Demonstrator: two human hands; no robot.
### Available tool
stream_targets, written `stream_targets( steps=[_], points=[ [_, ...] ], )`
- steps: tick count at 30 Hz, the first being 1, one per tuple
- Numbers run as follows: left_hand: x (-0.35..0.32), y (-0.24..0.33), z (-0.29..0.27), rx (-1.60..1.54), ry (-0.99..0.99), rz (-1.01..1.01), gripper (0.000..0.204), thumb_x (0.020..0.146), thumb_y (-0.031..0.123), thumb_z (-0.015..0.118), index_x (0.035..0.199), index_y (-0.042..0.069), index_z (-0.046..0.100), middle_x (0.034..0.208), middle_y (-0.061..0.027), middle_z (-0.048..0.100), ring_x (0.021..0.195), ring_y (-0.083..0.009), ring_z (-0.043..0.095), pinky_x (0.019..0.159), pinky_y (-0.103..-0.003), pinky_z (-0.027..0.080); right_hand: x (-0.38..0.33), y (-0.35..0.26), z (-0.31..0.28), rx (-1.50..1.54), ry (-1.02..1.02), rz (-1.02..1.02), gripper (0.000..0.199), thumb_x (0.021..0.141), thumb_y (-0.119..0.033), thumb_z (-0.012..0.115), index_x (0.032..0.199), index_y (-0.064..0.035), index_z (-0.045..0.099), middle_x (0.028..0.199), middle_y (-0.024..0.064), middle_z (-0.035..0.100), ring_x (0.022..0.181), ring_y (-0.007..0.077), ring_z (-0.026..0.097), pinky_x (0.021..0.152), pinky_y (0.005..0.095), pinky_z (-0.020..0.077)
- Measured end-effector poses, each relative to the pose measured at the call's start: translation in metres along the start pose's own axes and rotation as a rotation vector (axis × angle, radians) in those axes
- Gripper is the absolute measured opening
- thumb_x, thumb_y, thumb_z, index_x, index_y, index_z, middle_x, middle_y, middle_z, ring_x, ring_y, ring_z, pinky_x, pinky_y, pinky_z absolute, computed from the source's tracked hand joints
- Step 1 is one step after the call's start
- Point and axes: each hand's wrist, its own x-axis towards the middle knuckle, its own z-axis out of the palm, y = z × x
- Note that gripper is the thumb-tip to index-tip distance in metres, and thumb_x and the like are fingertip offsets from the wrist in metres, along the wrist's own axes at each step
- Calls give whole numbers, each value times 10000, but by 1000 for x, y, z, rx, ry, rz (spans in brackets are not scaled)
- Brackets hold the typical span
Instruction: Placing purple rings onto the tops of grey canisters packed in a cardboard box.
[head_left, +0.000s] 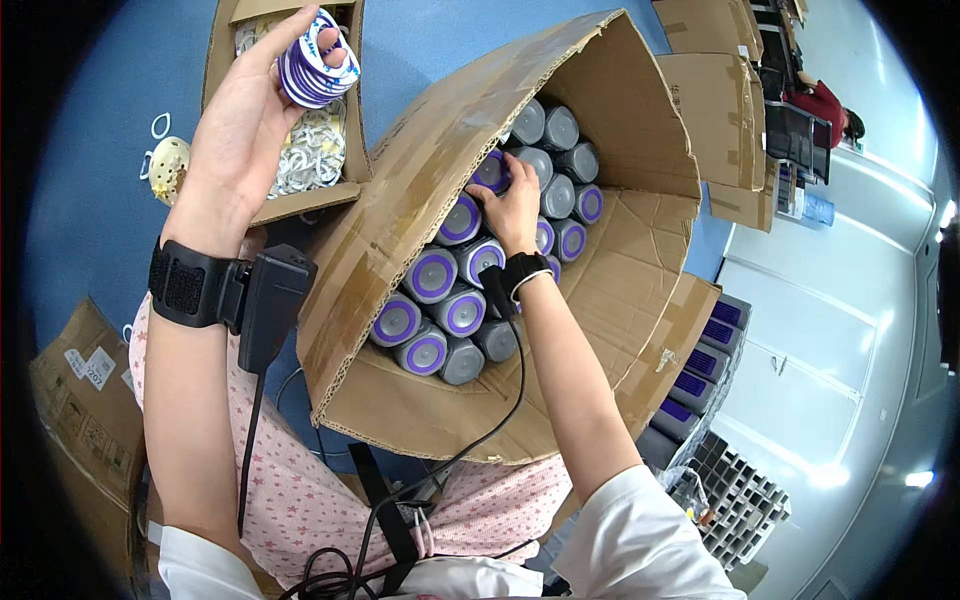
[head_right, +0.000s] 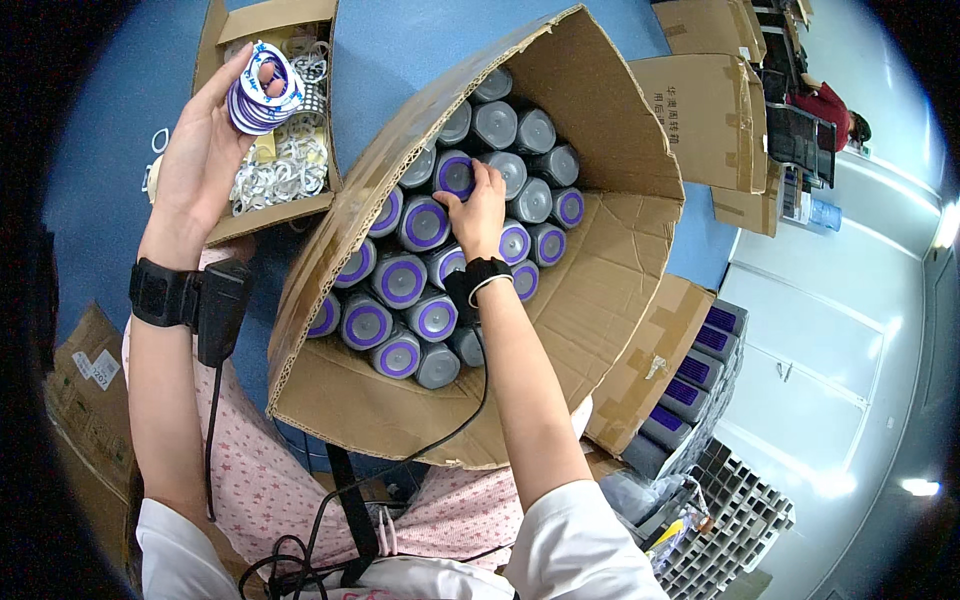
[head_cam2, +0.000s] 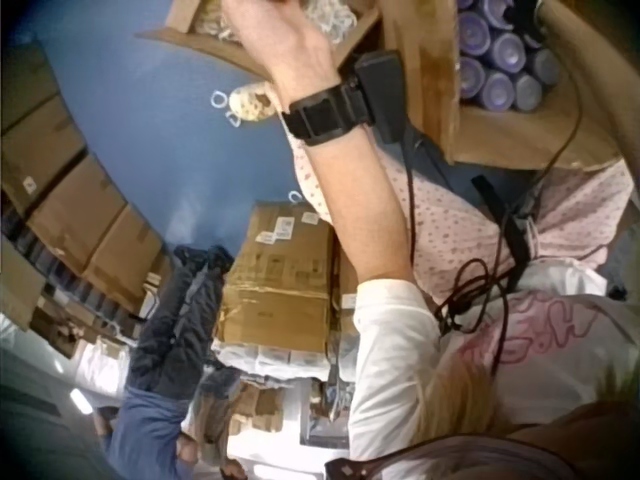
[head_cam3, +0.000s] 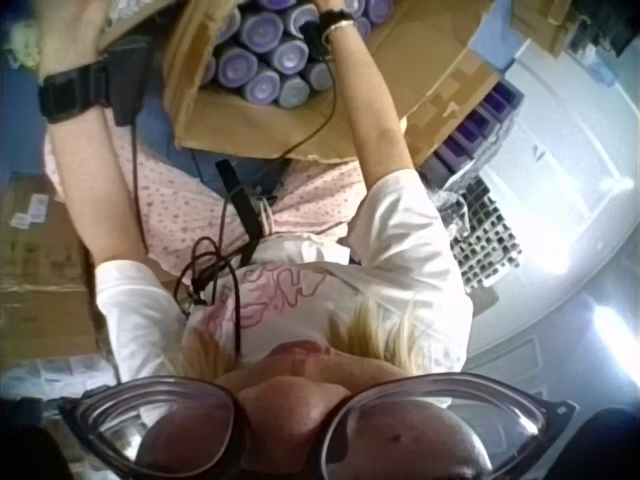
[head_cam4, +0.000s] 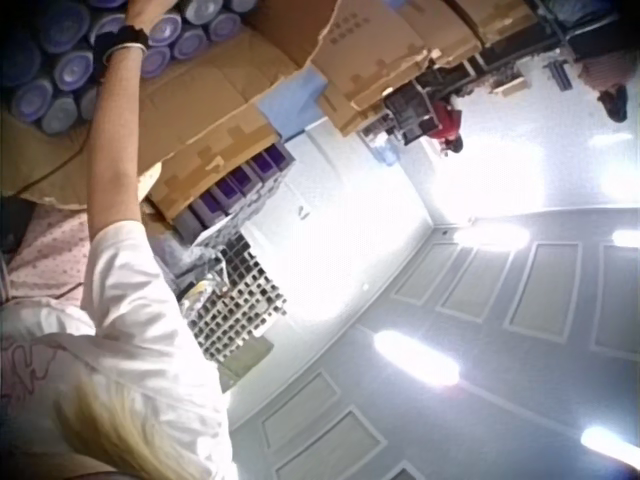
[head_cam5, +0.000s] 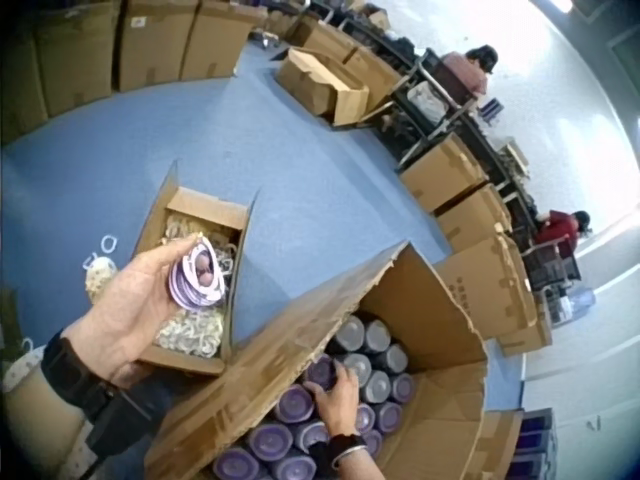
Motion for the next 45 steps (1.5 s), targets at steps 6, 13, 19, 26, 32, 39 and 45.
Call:
stream_targets(
  steps=[6, 13, 19, 26, 32, 39, 45],
  points=[
    [0, 1, -4, -23, -23, -25, 447, 985, 314, 401, 1353, 61, 416, 1224, -35, 535, 1123, -103, 507, 1018, -284, 369, -2, -5, 3, -28, 2, -2, 700, 620, -161, 792, 1218, 59, 502, 1152, 198, 535, 1097, 351, 474, 964, 385, 389],
    [3, -2, -8, -19, -25, -28, 444, 978, 322, 417, 1344, 72, 430, 1222, -27, 540, 1120, -94, 509, 1012, -286, 371, -2, -14, -3, -134, -34, 12, 702, 625, -181, 791, 1238, 21, 513, 1115, 173, 558, 1076, 342, 481, 940, 393, 404],
    [-1, 0, -1, 0, 0, -35, 439, 973, 327, 428, 1330, 75, 452, 1233, -31, 534, 1133, -105, 503, 1023, -298, 362, -1, -15, 6, -193, -41, -30, 653, 643, -137, 774, 1220, 27, 518, 1149, 154, 539, 1076, 335, 480, 927, 379, 415],
    [-4, 2, 6, -43, 19, -64, 417, 991, 286, 385, 1340, 66, 441, 1264, -40, 510, 1154, -119, 490, 1034, -304, 356, -7, -15, 24, -176, -43, -20, 665, 657, 63, 637, 1294, 1, 455, 1245, 252, 435, 1125, 382, 450, 953, 391, 408],
    [-3, 2, 3, -54, 14, -60, 419, 985, 297, 396, 1337, 75, 448, 1271, -43, 505, 1156, -116, 488, 1036, -305, 355, -10, -18, 24, -144, -9, -85, 623, 660, 98, 610, 1259, -40, 509, 1305, 203, 463, 1196, 385, 416, 999, 395, 385],
    [-5, -2, 9, -63, -20, -47, 396, 925, 360, 530, 1190, 69, 560, 1013, -26, 620, 969, -87, 583, 945, -306, 413, -18, -3, 23, 45, 68, -167, 406, 701, 99, 543, 1068, -48, 636, 1125, 126, 623, 1137, 353, 522, 972, 391, 424],
    [-6, 8, 8, -130, -96, -3, 394, 932, 333, 524, 1209, 54, 528, 1059, -50, 629, 973, -108, 598, 919, -293, 425, -44, -45, -25, 117, 311, -339, 215, 693, 78, 609, 837, -66, 678, 966, 63, 649, 931, 257, 607, 809, 358, 477]
  ],
)
